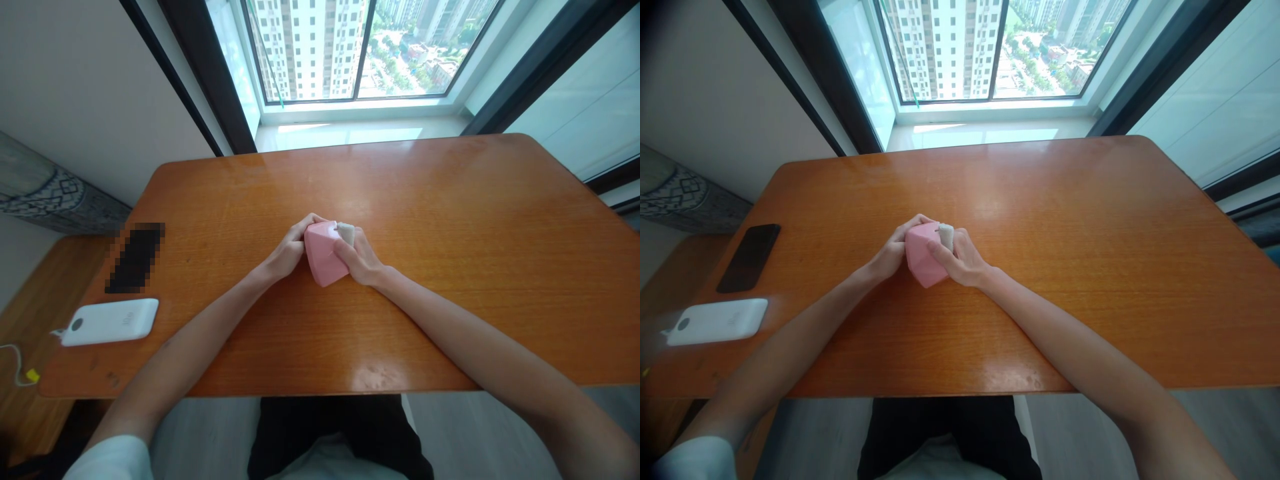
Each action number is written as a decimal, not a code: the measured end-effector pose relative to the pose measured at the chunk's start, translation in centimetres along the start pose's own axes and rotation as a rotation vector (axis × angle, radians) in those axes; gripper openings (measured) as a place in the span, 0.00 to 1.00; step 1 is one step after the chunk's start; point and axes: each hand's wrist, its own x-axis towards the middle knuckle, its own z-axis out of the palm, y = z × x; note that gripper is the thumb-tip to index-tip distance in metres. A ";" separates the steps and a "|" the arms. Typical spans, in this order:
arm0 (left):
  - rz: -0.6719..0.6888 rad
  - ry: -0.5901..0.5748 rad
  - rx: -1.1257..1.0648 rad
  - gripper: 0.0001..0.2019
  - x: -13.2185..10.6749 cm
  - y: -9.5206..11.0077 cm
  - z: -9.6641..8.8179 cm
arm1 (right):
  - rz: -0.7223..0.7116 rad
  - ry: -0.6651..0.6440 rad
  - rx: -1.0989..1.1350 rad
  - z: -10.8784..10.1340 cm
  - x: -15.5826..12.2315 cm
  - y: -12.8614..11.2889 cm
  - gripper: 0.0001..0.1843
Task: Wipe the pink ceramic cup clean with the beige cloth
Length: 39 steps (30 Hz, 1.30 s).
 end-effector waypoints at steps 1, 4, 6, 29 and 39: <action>-0.024 0.004 -0.006 0.09 0.0 -0.2 0.0 | -0.013 -0.007 -0.018 0.0 0.0 -0.1 0.33; -0.072 0.034 0.017 0.09 -0.2 -0.4 0.2 | -0.034 -0.017 -0.056 0.1 0.0 -0.2 0.34; -0.067 0.074 0.081 0.11 -0.5 -0.4 0.4 | -0.026 -0.014 -0.063 0.1 0.0 -0.2 0.33; 0.793 0.093 0.772 0.42 -1.0 -1.9 -0.2 | 0.198 0.074 0.100 0.0 0.4 -0.6 0.32; 0.909 -0.131 0.951 0.53 -0.3 -1.9 -3.6 | 0.245 0.099 0.195 0.0 0.4 0.2 0.29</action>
